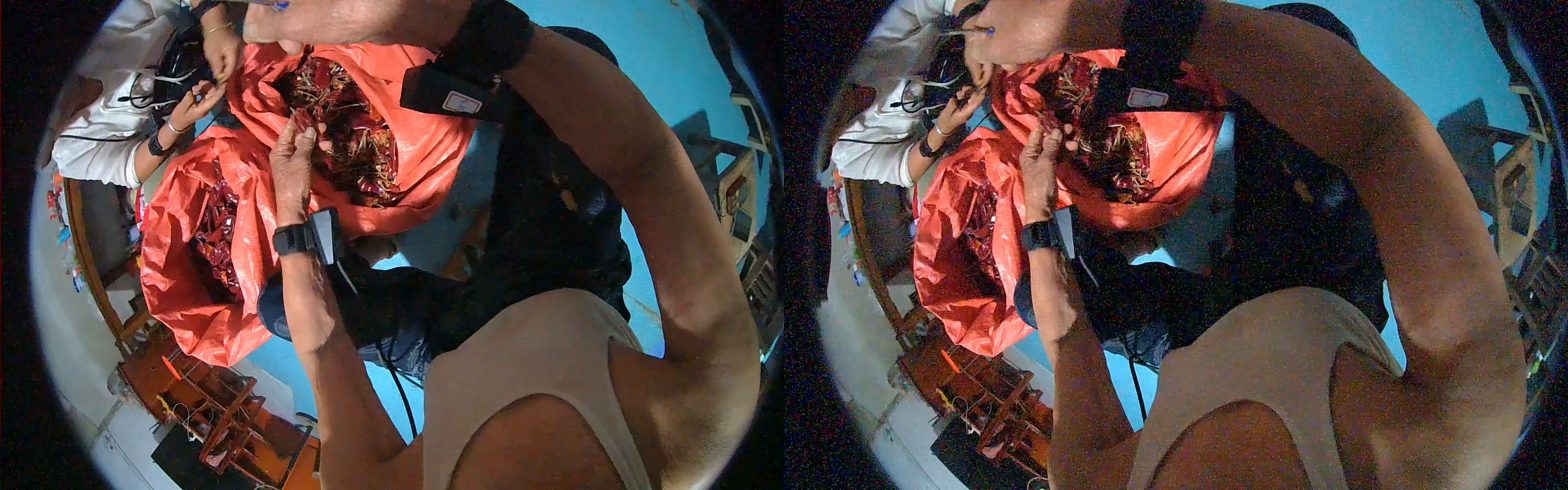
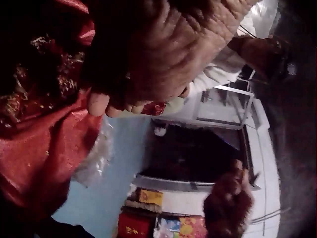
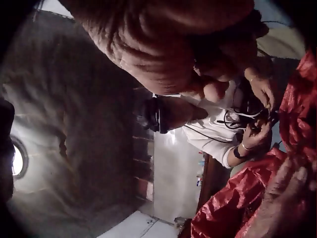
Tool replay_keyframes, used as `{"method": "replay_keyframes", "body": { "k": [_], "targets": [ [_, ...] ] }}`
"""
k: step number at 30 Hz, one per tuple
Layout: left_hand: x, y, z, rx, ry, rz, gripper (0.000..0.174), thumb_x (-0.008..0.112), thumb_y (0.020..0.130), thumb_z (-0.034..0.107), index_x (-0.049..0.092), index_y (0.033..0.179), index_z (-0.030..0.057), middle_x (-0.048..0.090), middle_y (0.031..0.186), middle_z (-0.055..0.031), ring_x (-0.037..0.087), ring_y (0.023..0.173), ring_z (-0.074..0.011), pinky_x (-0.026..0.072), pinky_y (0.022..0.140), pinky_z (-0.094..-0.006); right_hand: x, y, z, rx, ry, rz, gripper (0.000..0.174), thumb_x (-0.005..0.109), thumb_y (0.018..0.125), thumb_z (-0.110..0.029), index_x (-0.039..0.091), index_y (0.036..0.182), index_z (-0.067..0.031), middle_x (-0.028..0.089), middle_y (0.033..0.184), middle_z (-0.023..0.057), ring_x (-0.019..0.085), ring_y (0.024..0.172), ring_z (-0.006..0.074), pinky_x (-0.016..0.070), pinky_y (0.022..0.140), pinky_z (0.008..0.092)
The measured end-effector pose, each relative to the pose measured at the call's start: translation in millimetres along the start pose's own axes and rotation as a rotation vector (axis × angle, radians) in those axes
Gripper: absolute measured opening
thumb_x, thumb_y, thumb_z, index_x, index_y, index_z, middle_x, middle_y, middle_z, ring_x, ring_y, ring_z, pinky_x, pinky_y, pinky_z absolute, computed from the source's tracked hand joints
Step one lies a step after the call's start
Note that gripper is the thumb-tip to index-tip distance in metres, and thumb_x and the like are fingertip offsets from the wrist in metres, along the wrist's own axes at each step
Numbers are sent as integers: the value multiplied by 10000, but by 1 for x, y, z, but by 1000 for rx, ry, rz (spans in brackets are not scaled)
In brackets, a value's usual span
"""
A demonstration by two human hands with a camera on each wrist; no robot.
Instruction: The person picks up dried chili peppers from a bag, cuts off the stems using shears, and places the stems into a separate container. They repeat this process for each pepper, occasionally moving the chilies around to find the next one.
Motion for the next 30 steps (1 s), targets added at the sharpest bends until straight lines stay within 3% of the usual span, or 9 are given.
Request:
{"method": "replay_keyframes", "body": {
  "k": [2,4,6,13,20,22,26,27,30],
  "targets": [
    [8,-16,32,63,-12,-29,233,506,857,134,522,1061,23,607,913,-66,565,697,-103,478,646,-232,8,-3,0,-44,-156,-47,226,469,751,-127,514,819,83,429,497,146,461,476,252,370,457,324],
    [11,-29,51,129,16,-21,239,511,854,137,522,1064,22,606,907,-65,564,699,-106,471,657,-231,31,-4,14,-100,-192,113,430,547,723,-407,552,793,18,562,627,131,564,597,245,467,565,361],
    [15,-38,58,187,33,-11,246,515,852,139,523,1067,22,605,901,-65,563,701,-109,464,668,-230,35,-16,9,115,-257,-381,452,523,733,-417,573,754,32,585,654,172,596,649,265,463,587,382],
    [20,-51,61,231,-47,23,200,513,857,142,559,989,-1,591,823,-34,529,684,-71,440,641,-202,68,-26,23,-55,-297,-537,323,493,784,-268,554,674,30,513,570,169,518,545,289,405,535,375],
    [8,-46,57,402,-18,126,165,499,867,154,544,953,21,549,786,5,482,679,-62,403,627,-191,64,-34,12,-70,-151,-515,322,524,801,-313,553,830,6,546,673,162,549,615,291,424,581,356],
    [3,-43,56,434,-74,153,169,509,861,155,532,962,22,546,798,-1,476,687,-67,404,630,-198,59,-35,1,-629,-504,-223,312,539,811,-302,537,932,-14,561,730,163,560,654,293,435,606,352],
    [-2,-46,59,450,-137,266,170,528,848,158,533,946,20,545,779,-18,481,669,-81,411,618,-217,58,-46,-9,-343,-392,-147,198,528,734,-300,609,810,-137,485,676,62,490,752,277,416,617,373],
    [-1,-47,61,466,-164,245,164,526,849,158,533,936,19,550,776,-25,485,662,-82,416,617,-220,58,-50,-15,-636,-724,-142,187,503,749,-272,612,822,-139,486,706,71,496,760,253,441,600,325],
    [0,-48,65,468,-222,224,150,523,852,154,534,908,15,565,777,-45,490,642,-82,423,607,-222,52,-54,-23,-562,-702,-206,178,494,761,-259,616,826,-147,483,711,64,500,752,248,460,559,284]
  ]
}}
Point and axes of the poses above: each hand's wrist, its own y-axis towards the middle knuckle, its own x-axis out of the palm, z = x × y, the point moved 2 cm from there along y, towards the middle knuckle
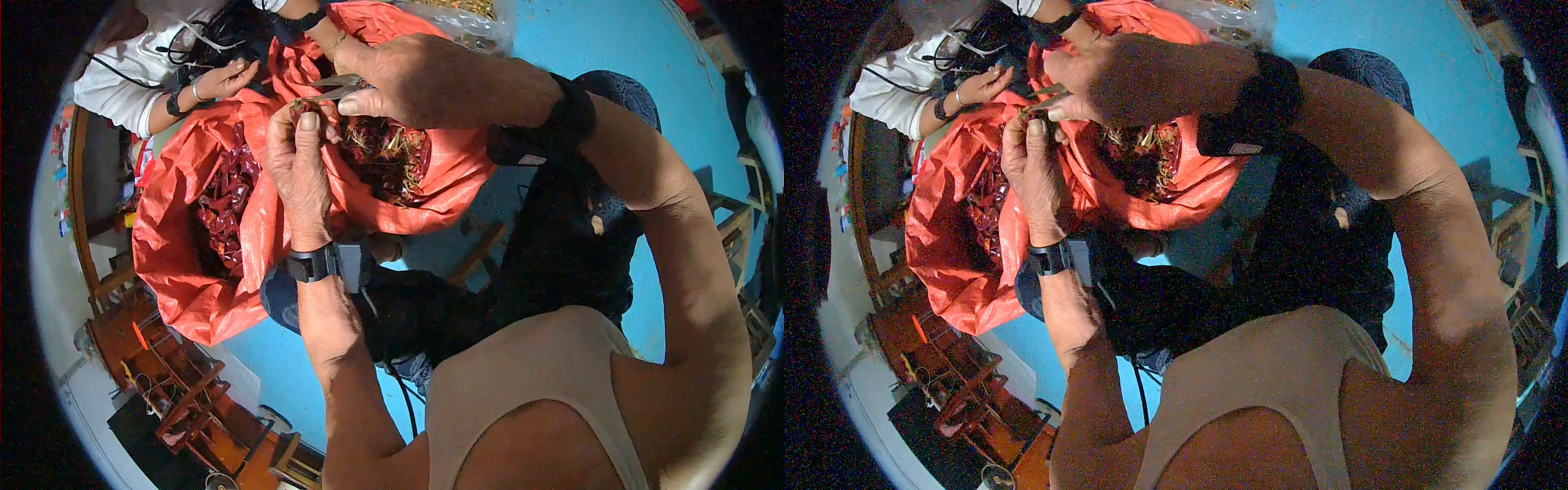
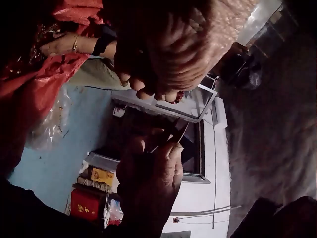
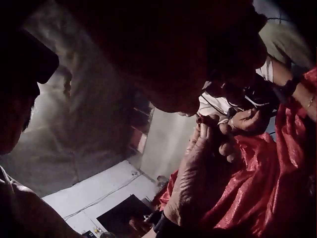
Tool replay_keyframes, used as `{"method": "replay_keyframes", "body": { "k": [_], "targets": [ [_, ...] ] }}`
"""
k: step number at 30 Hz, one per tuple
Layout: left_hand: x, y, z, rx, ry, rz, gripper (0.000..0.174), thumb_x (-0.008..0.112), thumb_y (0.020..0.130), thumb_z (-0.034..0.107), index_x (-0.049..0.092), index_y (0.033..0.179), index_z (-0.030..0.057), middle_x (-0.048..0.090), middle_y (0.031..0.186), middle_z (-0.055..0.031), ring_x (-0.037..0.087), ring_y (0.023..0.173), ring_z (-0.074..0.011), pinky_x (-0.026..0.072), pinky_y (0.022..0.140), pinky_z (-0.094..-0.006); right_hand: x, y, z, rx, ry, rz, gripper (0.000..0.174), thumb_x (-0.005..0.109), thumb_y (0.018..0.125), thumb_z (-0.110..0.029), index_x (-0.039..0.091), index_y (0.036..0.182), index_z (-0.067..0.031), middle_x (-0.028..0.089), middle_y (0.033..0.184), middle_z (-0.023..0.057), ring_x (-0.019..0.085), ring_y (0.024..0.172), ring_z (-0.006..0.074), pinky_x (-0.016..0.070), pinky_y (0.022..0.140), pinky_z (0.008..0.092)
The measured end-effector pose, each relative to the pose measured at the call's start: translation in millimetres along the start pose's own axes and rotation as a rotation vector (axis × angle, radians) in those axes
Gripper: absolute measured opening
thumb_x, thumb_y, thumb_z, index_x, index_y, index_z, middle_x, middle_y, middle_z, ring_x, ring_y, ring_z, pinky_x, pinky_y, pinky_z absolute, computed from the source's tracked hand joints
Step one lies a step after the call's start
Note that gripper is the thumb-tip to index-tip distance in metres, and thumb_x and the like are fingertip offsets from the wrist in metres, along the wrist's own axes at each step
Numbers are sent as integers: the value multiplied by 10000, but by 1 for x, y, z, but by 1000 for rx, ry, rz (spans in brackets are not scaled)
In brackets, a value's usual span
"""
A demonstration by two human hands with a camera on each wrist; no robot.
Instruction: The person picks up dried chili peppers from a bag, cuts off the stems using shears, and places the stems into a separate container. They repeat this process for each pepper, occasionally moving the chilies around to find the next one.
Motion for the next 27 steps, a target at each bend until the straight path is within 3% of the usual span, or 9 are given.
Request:
{"method": "replay_keyframes", "body": {
  "k": [4,6,12,16,19,22,24,27],
  "targets": [
    [-7,1,-3,8,25,-7,167,544,843,162,546,908,9,569,773,-41,489,649,-81,414,604,-208,-3,-1,2,-21,43,-19,158,502,753,-253,616,813,-162,481,715,51,505,748,268,465,520,277],
    [-7,0,-3,43,76,-24,183,554,837,169,559,922,7,567,773,-33,486,655,-84,410,612,-206,-4,-3,2,-66,-59,1,143,508,733,-252,609,762,-155,491,719,27,513,751,283,464,533,312],
    [-2,-6,2,-10,120,-78,208,566,830,178,575,932,-3,564,781,-20,485,674,-82,403,615,-201,-2,-4,5,-49,-4,15,156,537,707,-268,578,654,-127,495,662,9,509,788,307,459,560,371],
    [-1,-8,4,-36,176,-88,257,575,820,229,563,949,6,546,799,-11,464,676,-82,383,639,-199,-1,-6,3,-96,32,26,168,536,705,-273,573,645,-120,491,637,18,510,769,319,456,544,362],
    [-4,-8,4,-33,199,-93,236,560,834,176,564,975,-14,564,799,-13,487,697,-78,412,636,-203,-3,-3,4,-24,109,0,177,541,703,-274,561,631,-113,489,611,25,513,754,323,444,509,354],
    [-6,-8,2,-17,186,-111,242,557,837,178,560,989,-11,565,819,-12,489,714,-77,413,644,-203,-5,-1,4,-61,53,-33,181,547,705,-265,547,614,-108,474,577,37,532,662,291,428,466,357],
    [-7,-9,4,-13,194,-118,237,553,840,179,561,990,-5,569,835,-14,495,733,-78,414,658,-202,1,-2,9,143,284,-82,223,559,710,-280,535,606,-84,462,538,70,523,542,267,412,450,372],
    [-6,-10,6,-11,163,-140,231,550,841,176,562,989,-1,573,836,-15,501,741,-76,415,666,-200,1,-2,9,130,353,-26,285,567,716,-309,520,599,-54,461,523,107,496,463,268,400,450,376]
  ]
}}
Point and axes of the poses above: each hand's wrist, its own y-axis towards the middle knuckle, its own x-axis out of the palm, z = x × y, the point moved 2 cm from there along y, towards the middle knuckle
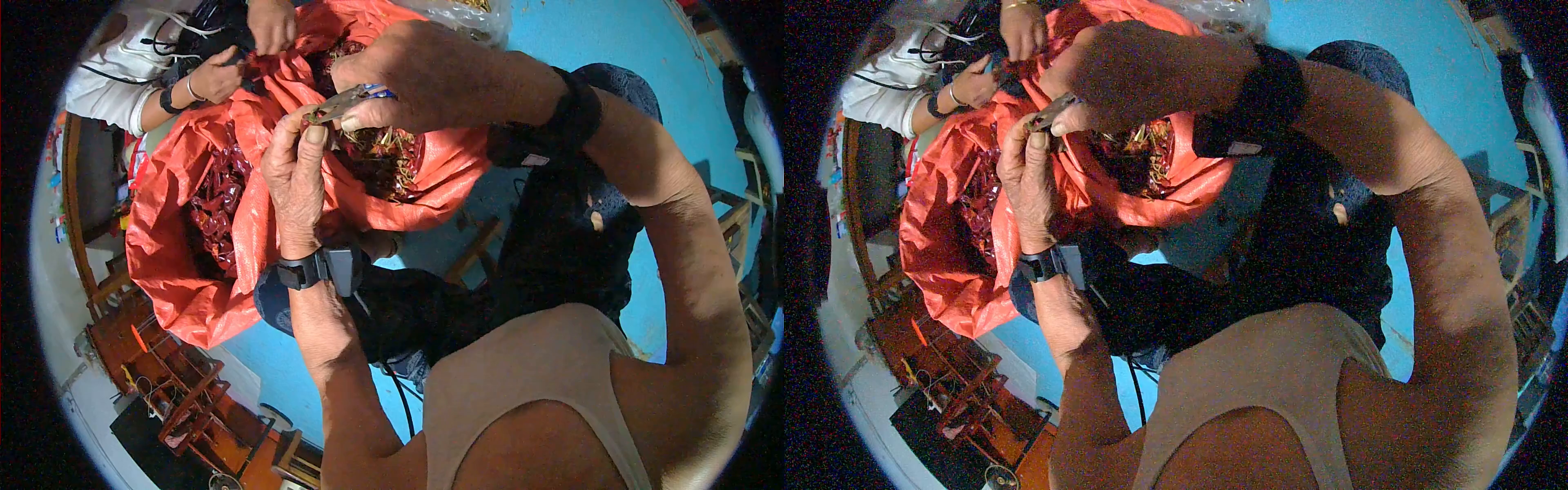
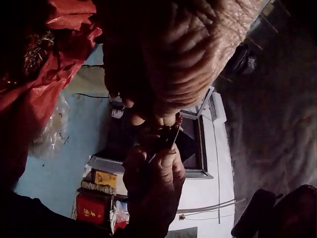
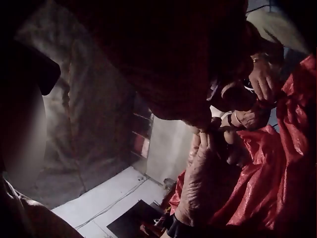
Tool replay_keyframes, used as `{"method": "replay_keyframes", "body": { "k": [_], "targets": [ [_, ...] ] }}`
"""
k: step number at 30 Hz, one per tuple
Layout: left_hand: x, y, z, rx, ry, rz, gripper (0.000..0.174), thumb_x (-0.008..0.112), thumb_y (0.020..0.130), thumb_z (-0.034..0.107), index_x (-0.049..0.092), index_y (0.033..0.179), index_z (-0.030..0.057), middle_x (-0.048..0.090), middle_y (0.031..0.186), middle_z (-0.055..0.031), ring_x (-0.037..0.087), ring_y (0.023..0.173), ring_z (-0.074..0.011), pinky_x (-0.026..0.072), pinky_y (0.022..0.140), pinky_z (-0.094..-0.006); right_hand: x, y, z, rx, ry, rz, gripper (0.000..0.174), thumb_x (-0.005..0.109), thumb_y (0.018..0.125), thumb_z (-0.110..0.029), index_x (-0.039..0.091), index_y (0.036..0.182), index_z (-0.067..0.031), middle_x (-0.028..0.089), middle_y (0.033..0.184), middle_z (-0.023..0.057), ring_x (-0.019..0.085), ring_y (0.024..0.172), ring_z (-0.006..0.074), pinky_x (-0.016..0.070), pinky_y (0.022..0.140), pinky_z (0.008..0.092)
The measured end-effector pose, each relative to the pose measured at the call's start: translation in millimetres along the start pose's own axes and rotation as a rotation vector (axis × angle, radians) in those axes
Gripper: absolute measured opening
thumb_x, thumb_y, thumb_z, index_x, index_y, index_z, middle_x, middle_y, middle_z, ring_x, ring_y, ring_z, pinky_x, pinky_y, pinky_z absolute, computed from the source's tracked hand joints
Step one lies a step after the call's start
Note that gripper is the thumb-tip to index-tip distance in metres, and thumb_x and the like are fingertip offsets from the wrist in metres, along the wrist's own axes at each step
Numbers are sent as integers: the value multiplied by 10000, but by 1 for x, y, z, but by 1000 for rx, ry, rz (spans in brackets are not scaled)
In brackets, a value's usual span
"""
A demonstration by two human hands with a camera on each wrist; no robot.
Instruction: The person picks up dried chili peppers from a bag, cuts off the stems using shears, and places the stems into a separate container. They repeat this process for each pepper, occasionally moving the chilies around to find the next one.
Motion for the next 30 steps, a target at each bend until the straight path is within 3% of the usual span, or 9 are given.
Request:
{"method": "replay_keyframes", "body": {
  "k": [4,7,10,16,18,22,24,28,30],
  "targets": [
    [3,-2,2,-38,46,14,228,551,840,176,563,985,1,574,830,-16,506,750,-76,417,675,-200,-1,-1,-2,-76,-103,-102,272,543,746,-293,450,675,-47,459,555,146,507,536,314,405,509,387],
    [5,-3,3,-53,47,20,221,553,839,176,565,978,4,576,821,-17,500,726,-73,411,658,-198,-3,4,-3,-124,-77,59,312,575,711,-326,512,593,-45,457,515,110,498,474,260,378,439,372],
    [5,-2,-1,-69,-10,-9,220,550,841,184,567,970,8,574,803,-13,482,684,-68,397,621,-195,-20,6,-9,3,104,-122,248,539,741,-162,448,618,34,415,489,151,444,443,242,368,448,330],
    [9,-5,-7,-100,-91,-13,225,545,844,200,564,962,10,545,755,8,442,638,-56,362,575,-182,-11,1,-3,-49,87,-103,289,556,746,-193,409,591,2,399,498,135,422,433,231,353,439,335],
    [8,-5,-12,-91,-31,5,220,514,858,194,534,975,9,523,798,-3,441,647,-72,368,585,-194,7,0,2,-63,37,38,308,576,710,-319,505,588,-45,458,518,108,494,473,262,372,435,369],
    [12,-4,-12,-72,-86,82,224,503,865,205,529,973,11,529,807,-7,432,635,-62,359,568,-187,5,-3,-2,37,-135,-119,268,547,744,-278,442,665,-45,459,553,146,513,538,306,403,502,383],
    [10,-3,-13,-96,-113,41,234,489,873,217,525,978,11,537,815,-13,424,626,-55,348,554,-182,14,-4,3,32,-22,55,301,563,719,-283,472,570,-39,449,512,123,494,470,277,373,433,363],
    [14,-3,-9,-66,-184,16,244,475,881,228,525,977,9,540,821,-17,415,617,-55,338,545,-182,16,-2,-2,43,19,71,317,556,717,-300,469,569,-34,447,507,126,493,465,273,375,436,363],
    [13,-4,-6,-76,-213,50,195,512,863,204,553,917,21,501,706,19,418,603,-46,340,543,-178,13,-1,-6,81,11,28,343,551,728,-329,471,581,-31,450,510,126,493,467,263,377,445,358]
  ]
}}
Point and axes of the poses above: each hand's wrist, its own y-axis towards the middle knuckle, its own x-axis out of the palm, z = x × y, the point moved 2 cm from there along y, towards the middle knuckle
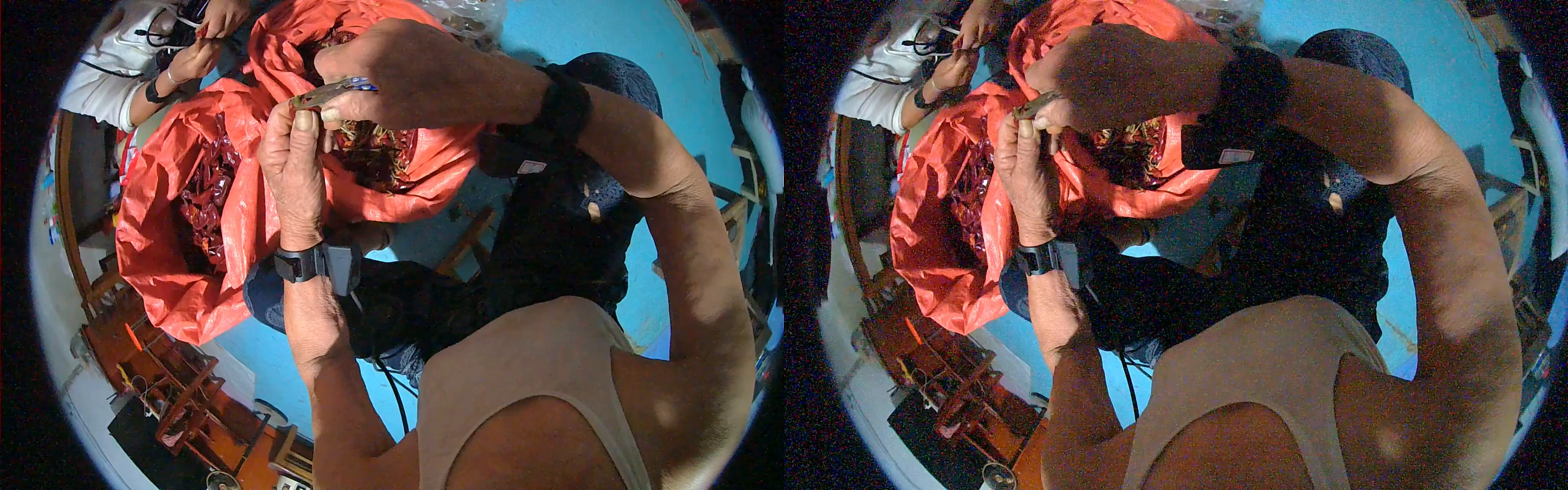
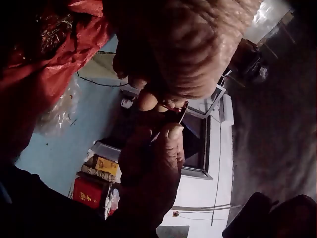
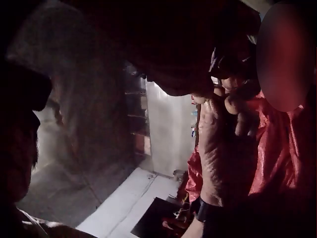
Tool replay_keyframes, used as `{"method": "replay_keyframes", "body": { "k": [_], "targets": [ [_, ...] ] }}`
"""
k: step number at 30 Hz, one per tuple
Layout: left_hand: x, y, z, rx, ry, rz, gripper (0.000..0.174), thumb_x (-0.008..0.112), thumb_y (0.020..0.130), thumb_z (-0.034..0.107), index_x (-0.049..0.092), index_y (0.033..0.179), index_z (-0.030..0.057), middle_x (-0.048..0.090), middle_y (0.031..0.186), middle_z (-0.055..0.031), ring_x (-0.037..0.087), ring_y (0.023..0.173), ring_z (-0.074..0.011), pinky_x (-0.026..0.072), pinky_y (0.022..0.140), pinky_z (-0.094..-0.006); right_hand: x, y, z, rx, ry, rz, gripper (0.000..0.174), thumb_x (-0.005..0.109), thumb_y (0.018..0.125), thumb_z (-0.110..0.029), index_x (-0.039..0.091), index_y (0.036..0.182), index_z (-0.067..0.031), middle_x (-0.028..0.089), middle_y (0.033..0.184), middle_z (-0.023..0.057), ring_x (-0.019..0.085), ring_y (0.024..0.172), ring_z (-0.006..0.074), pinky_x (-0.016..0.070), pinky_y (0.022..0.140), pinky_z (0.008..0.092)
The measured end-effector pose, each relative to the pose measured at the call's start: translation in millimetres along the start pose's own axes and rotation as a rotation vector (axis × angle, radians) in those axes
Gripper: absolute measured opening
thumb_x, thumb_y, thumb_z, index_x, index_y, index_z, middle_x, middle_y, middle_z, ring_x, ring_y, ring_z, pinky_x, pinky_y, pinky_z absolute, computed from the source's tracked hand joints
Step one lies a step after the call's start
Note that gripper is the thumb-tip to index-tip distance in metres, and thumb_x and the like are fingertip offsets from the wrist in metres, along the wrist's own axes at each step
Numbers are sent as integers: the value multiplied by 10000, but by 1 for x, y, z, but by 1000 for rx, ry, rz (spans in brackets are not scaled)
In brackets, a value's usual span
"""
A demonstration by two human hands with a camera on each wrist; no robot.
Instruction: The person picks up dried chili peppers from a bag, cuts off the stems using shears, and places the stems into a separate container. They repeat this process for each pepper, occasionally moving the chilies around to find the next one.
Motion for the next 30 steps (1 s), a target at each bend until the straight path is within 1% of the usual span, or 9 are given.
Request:
{"method": "replay_keyframes", "body": {
  "k": [4,6,9,13,15,19,22,24,30],
  "targets": [
    [-5,-1,6,105,252,80,196,502,868,206,557,906,22,499,700,20,416,595,-45,339,523,-182,9,0,6,36,64,-107,304,586,744,-299,468,670,-29,453,565,143,524,573,272,397,515,367],
    [-7,-3,9,110,355,50,227,491,875,203,547,983,11,544,844,1,469,714,-47,373,622,-173,8,3,6,-7,97,-157,324,583,751,-325,485,684,-23,472,584,146,531,604,266,397,527,363],
    [-10,-2,9,80,373,39,228,493,873,214,552,973,19,543,839,6,470,705,-48,372,614,-172,1,3,-2,64,150,-161,305,568,770,-310,498,709,-20,494,598,149,529,594,285,400,532,365],
    [-13,-1,5,64,197,19,232,501,868,229,551,968,25,537,819,14,461,691,-46,365,604,-172,-1,1,-7,63,34,-203,265,550,788,-277,515,745,-19,506,604,150,523,578,298,400,538,370],
    [-10,-1,9,72,165,48,211,512,863,223,558,927,27,528,706,27,414,598,-29,330,529,-161,-2,1,-8,73,276,-124,247,535,799,-268,529,779,-22,503,589,151,519,562,308,398,535,377],
    [-7,-3,12,82,189,31,215,516,860,225,557,939,29,541,711,17,422,597,-31,334,528,-163,-14,1,-13,24,308,-127,251,522,811,-277,538,787,-27,508,593,152,524,570,307,400,534,376],
    [-8,-2,11,82,236,34,220,519,858,228,555,951,32,542,709,13,423,596,-34,335,528,-165,-13,-1,-10,62,165,-178,255,515,816,-277,542,781,-26,508,587,148,525,569,300,401,535,367],
    [-8,-3,12,70,271,31,224,520,858,229,553,961,33,544,709,9,427,599,-39,339,529,-171,-8,-1,-5,56,316,-141,266,516,815,-285,551,775,-25,510,589,146,526,569,294,401,538,359],
    [-9,-3,10,70,159,-1,226,519,858,228,550,959,28,549,710,2,444,606,-47,345,536,-177,-14,1,-9,126,403,-214,261,513,818,-270,576,808,-17,538,617,128,522,556,242,410,554,323]
  ]
}}
Point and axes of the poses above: each hand's wrist, its own y-axis towards the middle knuckle, its own x-axis out of the palm, z = x × y, the point moved 2 cm from there along y, towards the middle knuckle
